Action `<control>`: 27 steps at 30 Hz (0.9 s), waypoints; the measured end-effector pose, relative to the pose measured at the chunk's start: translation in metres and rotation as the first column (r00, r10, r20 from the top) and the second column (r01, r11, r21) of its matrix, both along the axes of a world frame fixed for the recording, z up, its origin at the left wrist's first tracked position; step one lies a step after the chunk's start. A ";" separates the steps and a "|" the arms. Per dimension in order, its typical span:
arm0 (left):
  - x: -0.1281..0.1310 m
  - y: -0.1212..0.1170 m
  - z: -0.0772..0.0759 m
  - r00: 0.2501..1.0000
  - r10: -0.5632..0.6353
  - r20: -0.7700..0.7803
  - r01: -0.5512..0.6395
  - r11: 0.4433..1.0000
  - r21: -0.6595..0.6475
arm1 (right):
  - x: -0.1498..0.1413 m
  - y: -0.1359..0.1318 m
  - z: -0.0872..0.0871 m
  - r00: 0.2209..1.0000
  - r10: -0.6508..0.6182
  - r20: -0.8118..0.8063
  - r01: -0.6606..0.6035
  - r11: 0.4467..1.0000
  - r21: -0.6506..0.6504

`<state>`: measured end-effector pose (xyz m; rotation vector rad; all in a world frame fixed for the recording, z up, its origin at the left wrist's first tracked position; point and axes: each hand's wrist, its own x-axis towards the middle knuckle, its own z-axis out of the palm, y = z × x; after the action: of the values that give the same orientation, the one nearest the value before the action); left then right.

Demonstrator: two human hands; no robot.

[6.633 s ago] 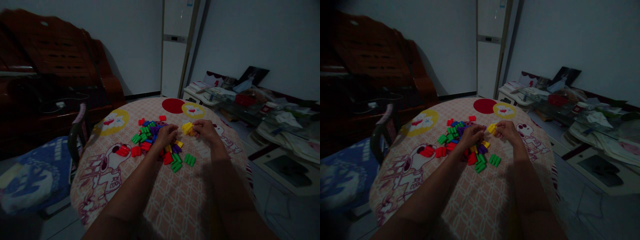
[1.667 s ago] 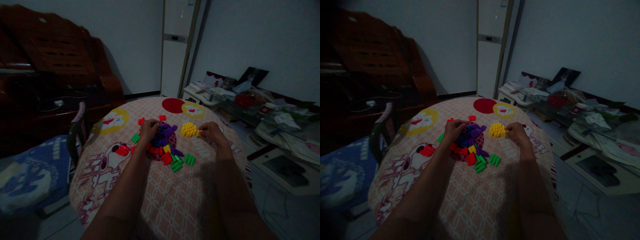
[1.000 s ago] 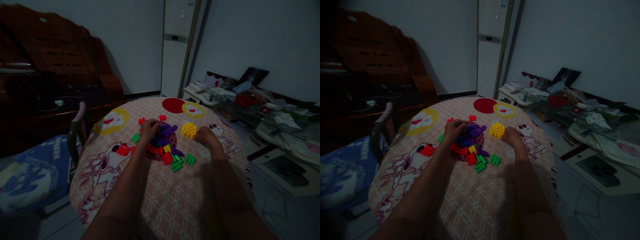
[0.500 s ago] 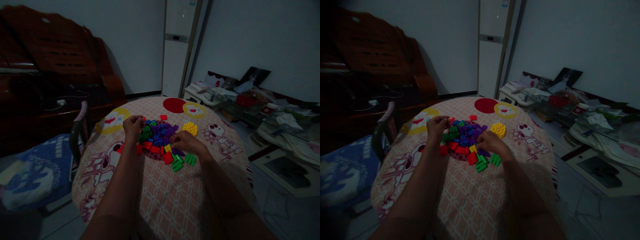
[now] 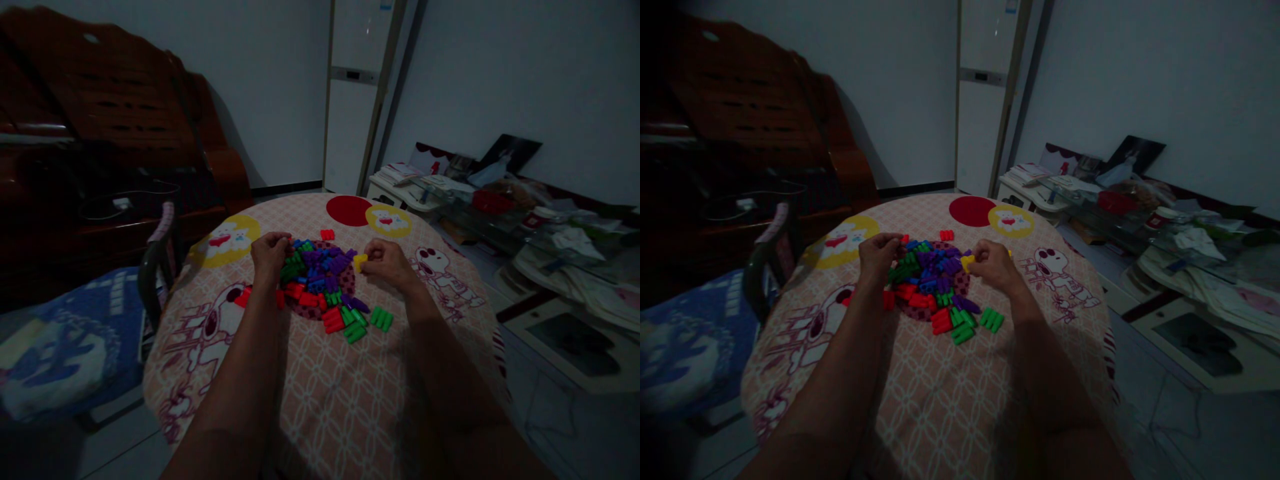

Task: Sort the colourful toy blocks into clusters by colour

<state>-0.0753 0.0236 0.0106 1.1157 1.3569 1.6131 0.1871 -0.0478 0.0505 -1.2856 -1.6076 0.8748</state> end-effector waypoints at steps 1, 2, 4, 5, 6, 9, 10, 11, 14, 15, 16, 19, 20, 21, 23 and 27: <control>0.000 0.000 0.000 1.000 -0.001 0.004 0.001 1.000 0.004 | 0.009 0.001 0.004 0.996 -0.073 -0.044 0.073 0.997 0.000; 0.000 0.000 -0.001 1.000 -0.004 0.010 0.003 1.000 0.009 | 0.019 0.002 0.007 0.985 -0.153 -0.082 0.154 0.988 0.000; 0.001 0.000 -0.001 1.000 -0.011 0.019 0.011 1.000 0.017 | 0.037 0.002 0.012 0.943 -0.308 -0.125 0.310 0.951 0.000; 0.001 0.000 -0.002 1.000 -0.016 0.021 0.016 1.000 0.017 | 0.046 0.002 0.014 0.919 -0.374 -0.125 0.377 0.926 -0.001; 0.002 0.000 -0.002 1.000 -0.018 0.019 0.018 1.000 0.016 | 0.055 0.001 0.015 0.897 -0.428 -0.107 0.430 0.903 -0.007; 0.003 0.000 -0.003 1.000 -0.021 0.004 0.021 1.000 0.007 | 0.074 -0.002 0.014 0.854 -0.519 0.027 0.520 0.853 -0.053; 0.004 0.000 -0.003 1.000 -0.021 -0.002 0.021 1.000 0.005 | 0.079 -0.003 0.012 0.840 -0.536 0.087 0.542 0.837 -0.076; 0.004 0.000 -0.003 1.000 -0.022 -0.005 0.022 1.000 0.004 | 0.082 -0.003 0.009 0.825 -0.545 0.147 0.561 0.822 -0.100; 0.003 0.001 -0.004 1.000 -0.025 -0.009 0.025 1.000 -0.002 | 0.086 -0.001 -0.002 0.790 -0.530 0.308 0.589 0.794 -0.146; 0.003 0.001 -0.005 1.000 -0.026 -0.011 0.026 1.000 -0.004 | 0.086 0.001 -0.007 0.787 -0.507 0.351 0.582 0.798 -0.154; 0.003 0.002 -0.005 1.000 -0.028 -0.012 0.028 1.000 -0.003 | 0.085 0.003 -0.012 0.785 -0.482 0.389 0.572 0.805 -0.157; 0.003 0.004 -0.007 1.000 -0.030 -0.010 0.030 1.000 0.001 | 0.083 0.011 -0.026 0.796 -0.432 0.423 0.534 0.830 -0.158; 0.003 0.004 -0.007 1.000 -0.029 -0.007 0.029 1.000 0.002 | 0.083 0.013 -0.030 0.809 -0.433 0.399 0.525 0.836 -0.158; 0.003 0.003 -0.007 1.000 -0.026 -0.003 0.026 1.000 0.001 | 0.084 0.016 -0.034 0.822 -0.441 0.361 0.520 0.840 -0.158; 0.003 0.002 -0.006 1.000 -0.022 0.000 0.022 1.000 -0.007 | 0.087 0.019 -0.040 0.843 -0.461 0.277 0.514 0.843 -0.161; 0.005 0.000 -0.002 1.000 -0.023 -0.014 0.023 0.999 -0.033 | 0.092 0.025 -0.050 0.856 -0.469 0.217 0.505 0.848 -0.162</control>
<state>-0.0707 0.0235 0.0081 1.1213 1.3704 1.5638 0.2787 -0.0228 0.0002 -1.8639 -1.2331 0.6356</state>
